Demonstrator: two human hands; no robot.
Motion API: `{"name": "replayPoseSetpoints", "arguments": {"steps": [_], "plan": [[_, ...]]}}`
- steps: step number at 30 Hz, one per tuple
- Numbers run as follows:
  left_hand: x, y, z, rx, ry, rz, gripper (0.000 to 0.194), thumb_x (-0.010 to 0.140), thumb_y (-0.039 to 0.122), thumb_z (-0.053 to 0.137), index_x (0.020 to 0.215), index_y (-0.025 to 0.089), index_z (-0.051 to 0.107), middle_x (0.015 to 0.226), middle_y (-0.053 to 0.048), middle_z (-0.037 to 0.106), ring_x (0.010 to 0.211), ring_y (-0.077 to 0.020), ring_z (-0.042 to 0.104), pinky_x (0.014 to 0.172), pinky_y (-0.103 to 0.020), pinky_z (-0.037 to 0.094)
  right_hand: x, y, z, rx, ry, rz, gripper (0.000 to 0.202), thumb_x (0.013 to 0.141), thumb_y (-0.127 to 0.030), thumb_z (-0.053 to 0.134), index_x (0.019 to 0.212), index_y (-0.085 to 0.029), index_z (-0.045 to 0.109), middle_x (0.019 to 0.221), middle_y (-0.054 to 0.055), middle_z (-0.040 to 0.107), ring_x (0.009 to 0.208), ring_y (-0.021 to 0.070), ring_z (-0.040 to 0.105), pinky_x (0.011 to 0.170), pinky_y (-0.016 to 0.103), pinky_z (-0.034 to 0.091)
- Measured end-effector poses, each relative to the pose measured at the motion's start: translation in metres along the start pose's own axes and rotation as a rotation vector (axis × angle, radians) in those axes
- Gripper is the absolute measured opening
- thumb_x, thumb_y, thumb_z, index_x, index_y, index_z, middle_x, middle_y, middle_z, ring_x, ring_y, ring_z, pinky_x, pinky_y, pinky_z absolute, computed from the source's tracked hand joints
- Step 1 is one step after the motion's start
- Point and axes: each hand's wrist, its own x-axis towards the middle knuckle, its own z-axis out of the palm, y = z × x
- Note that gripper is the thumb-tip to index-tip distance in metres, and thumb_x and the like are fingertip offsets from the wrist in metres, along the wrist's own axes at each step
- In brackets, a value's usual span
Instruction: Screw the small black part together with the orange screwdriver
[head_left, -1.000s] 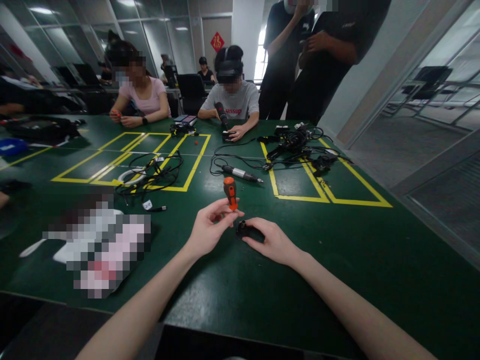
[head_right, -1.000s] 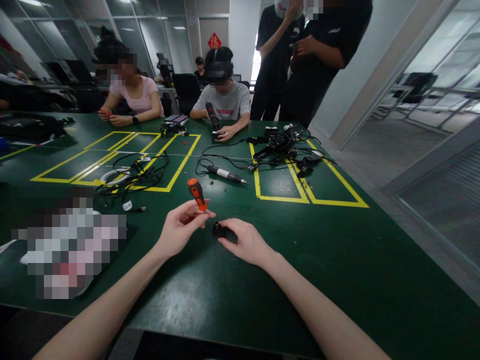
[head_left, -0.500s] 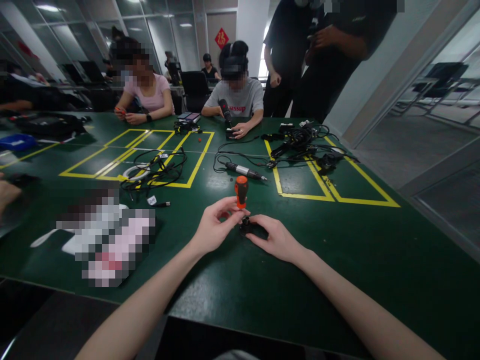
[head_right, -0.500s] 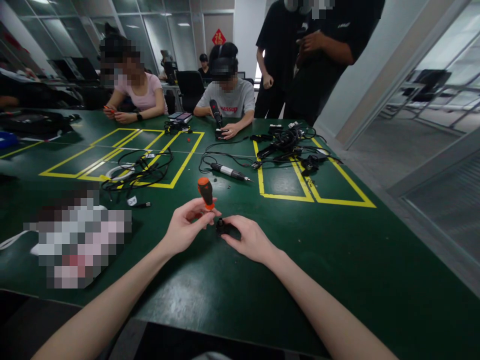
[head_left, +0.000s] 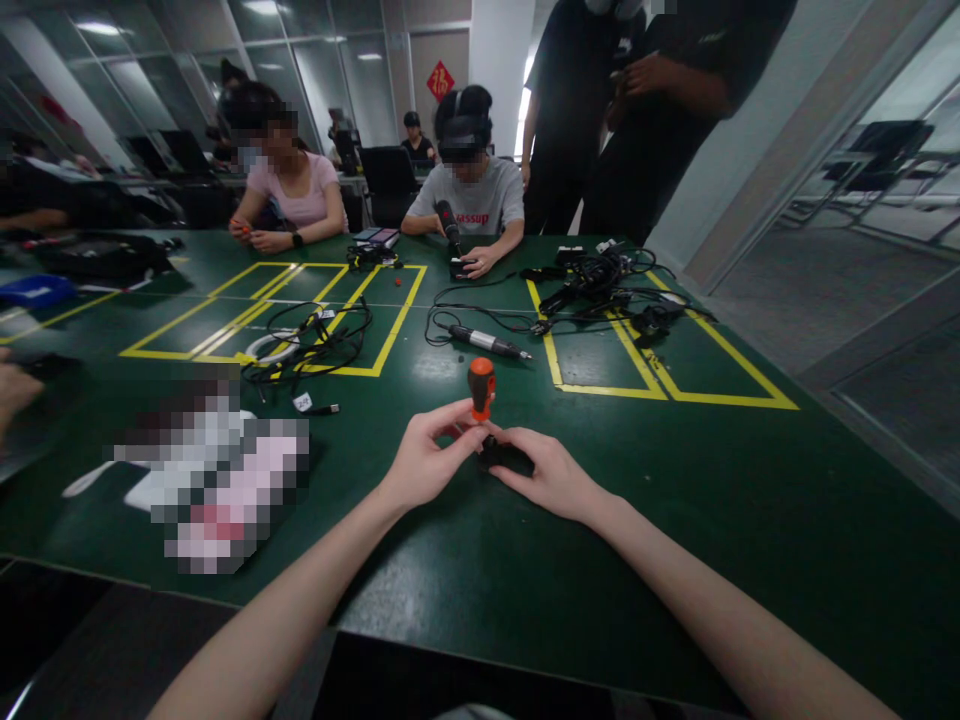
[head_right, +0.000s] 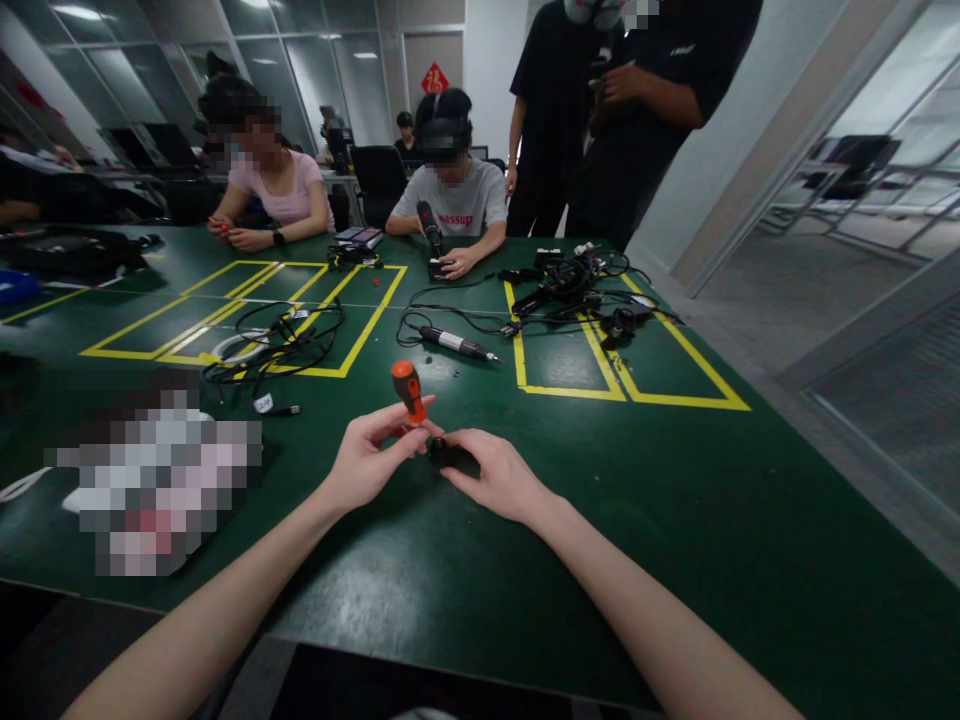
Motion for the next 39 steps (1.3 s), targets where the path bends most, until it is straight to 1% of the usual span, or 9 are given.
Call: {"name": "replayPoseSetpoints", "arguments": {"steps": [6, 10, 15, 18, 23, 29, 31, 35, 39], "plan": [[-0.0012, -0.0028, 0.0002, -0.019, 0.013, 0.024, 0.036, 0.091, 0.028, 0.074, 0.123, 0.012, 0.075, 0.095, -0.010, 0.083, 0.069, -0.0147, 0.072, 0.067, -0.028, 0.056, 0.0003, -0.0003, -0.0003, 0.007, -0.002, -0.011, 0.026, 0.092, -0.021, 0.073, 0.118, -0.019, 0.070, 0.112, 0.012, 0.080, 0.101, 0.0258, 0.078, 0.089, 0.039, 0.063], [-0.0010, 0.0002, 0.0011, 0.019, 0.024, 0.041, 0.033, 0.090, 0.024, 0.074, 0.121, 0.014, 0.076, 0.097, -0.009, 0.083, 0.077, -0.0176, 0.076, 0.074, -0.030, 0.059, 0.0002, -0.0001, -0.0003, 0.000, -0.008, 0.004, 0.026, 0.093, -0.025, 0.075, 0.119, -0.020, 0.070, 0.112, 0.011, 0.080, 0.101, 0.0260, 0.078, 0.090, 0.040, 0.064], [0.0010, 0.0051, -0.0006, 0.101, -0.004, 0.030, 0.017, 0.091, 0.025, 0.073, 0.102, 0.017, 0.084, 0.096, -0.009, 0.084, 0.088, -0.0215, 0.078, 0.079, -0.031, 0.058, 0.0000, 0.0006, 0.0010, -0.006, 0.011, -0.005, 0.021, 0.096, -0.027, 0.072, 0.116, -0.020, 0.071, 0.111, 0.011, 0.080, 0.100, 0.0260, 0.078, 0.091, 0.042, 0.064], [0.0026, 0.0037, -0.0016, 0.070, 0.029, -0.004, 0.014, 0.089, 0.028, 0.077, 0.095, 0.017, 0.085, 0.096, -0.009, 0.084, 0.090, -0.0224, 0.078, 0.079, -0.031, 0.059, -0.0001, 0.0009, 0.0009, -0.006, 0.009, 0.004, 0.020, 0.097, -0.028, 0.071, 0.116, -0.021, 0.071, 0.111, 0.011, 0.080, 0.101, 0.0261, 0.078, 0.092, 0.042, 0.064], [0.0049, -0.0006, 0.0001, -0.035, 0.083, -0.064, 0.017, 0.080, 0.030, 0.085, 0.087, 0.015, 0.080, 0.088, -0.007, 0.081, 0.079, -0.0175, 0.073, 0.073, -0.027, 0.057, 0.0002, 0.0006, -0.0005, -0.001, 0.007, 0.012, 0.021, 0.097, -0.029, 0.071, 0.116, -0.021, 0.071, 0.111, 0.010, 0.080, 0.101, 0.0263, 0.078, 0.093, 0.043, 0.064], [0.0059, -0.0005, 0.0023, -0.184, 0.058, -0.134, 0.033, 0.073, 0.036, 0.092, 0.083, 0.016, 0.068, 0.076, -0.003, 0.076, 0.060, -0.0114, 0.065, 0.060, -0.024, 0.055, 0.0005, 0.0000, -0.0006, 0.010, -0.003, 0.007, 0.021, 0.097, -0.025, 0.070, 0.117, -0.020, 0.070, 0.112, 0.011, 0.080, 0.101, 0.0254, 0.077, 0.092, 0.041, 0.064], [0.0055, 0.0007, 0.0009, -0.189, 0.046, -0.123, 0.036, 0.074, 0.040, 0.092, 0.085, 0.015, 0.069, 0.079, -0.005, 0.077, 0.061, -0.0122, 0.067, 0.061, -0.025, 0.057, 0.0005, 0.0002, -0.0003, 0.009, -0.002, 0.012, 0.021, 0.096, -0.025, 0.070, 0.116, -0.021, 0.070, 0.111, 0.010, 0.080, 0.101, 0.0252, 0.077, 0.092, 0.041, 0.064], [0.0046, 0.0028, -0.0020, -0.151, 0.004, -0.074, 0.037, 0.085, 0.047, 0.083, 0.098, 0.013, 0.078, 0.087, -0.010, 0.081, 0.065, -0.0141, 0.068, 0.064, -0.028, 0.060, 0.0006, -0.0004, -0.0005, 0.007, 0.005, 0.005, 0.021, 0.096, -0.025, 0.070, 0.116, -0.021, 0.070, 0.111, 0.010, 0.080, 0.099, 0.0250, 0.078, 0.090, 0.040, 0.064], [0.0048, 0.0035, -0.0015, -0.119, 0.002, -0.079, 0.031, 0.085, 0.044, 0.083, 0.093, 0.014, 0.081, 0.083, -0.008, 0.080, 0.064, -0.0135, 0.066, 0.064, -0.027, 0.059, 0.0007, -0.0011, -0.0009, 0.010, -0.004, 0.012, 0.021, 0.096, -0.025, 0.070, 0.117, -0.022, 0.071, 0.113, 0.010, 0.080, 0.101, 0.0250, 0.078, 0.092, 0.041, 0.064]]}}
